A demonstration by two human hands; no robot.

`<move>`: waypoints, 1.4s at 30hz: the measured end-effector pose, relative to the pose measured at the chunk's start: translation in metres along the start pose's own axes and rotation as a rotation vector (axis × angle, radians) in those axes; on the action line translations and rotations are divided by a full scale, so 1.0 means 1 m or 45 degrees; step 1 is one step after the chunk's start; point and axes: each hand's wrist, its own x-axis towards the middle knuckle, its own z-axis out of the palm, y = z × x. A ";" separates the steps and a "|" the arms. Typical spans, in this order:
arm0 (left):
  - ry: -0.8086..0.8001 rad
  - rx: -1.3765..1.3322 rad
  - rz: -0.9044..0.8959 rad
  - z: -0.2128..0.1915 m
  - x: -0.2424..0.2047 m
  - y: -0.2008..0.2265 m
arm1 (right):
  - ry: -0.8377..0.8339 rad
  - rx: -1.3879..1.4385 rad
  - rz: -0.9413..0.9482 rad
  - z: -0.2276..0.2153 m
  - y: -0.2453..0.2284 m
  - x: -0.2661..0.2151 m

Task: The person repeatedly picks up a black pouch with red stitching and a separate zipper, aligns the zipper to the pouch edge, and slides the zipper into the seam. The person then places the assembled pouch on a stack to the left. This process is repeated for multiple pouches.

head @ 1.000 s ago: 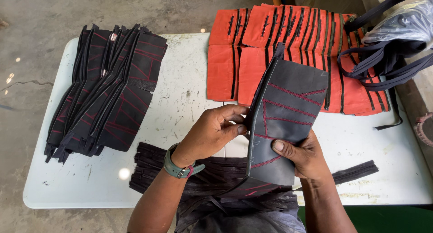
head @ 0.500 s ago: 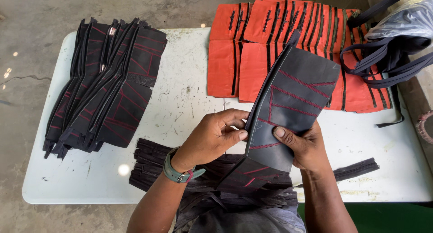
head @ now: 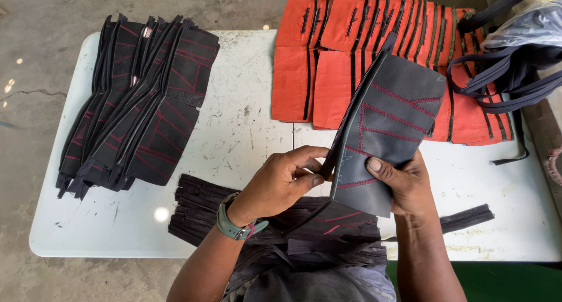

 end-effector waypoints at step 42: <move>-0.072 0.043 0.256 -0.019 0.003 -0.010 | -0.021 0.240 0.220 0.013 0.017 -0.010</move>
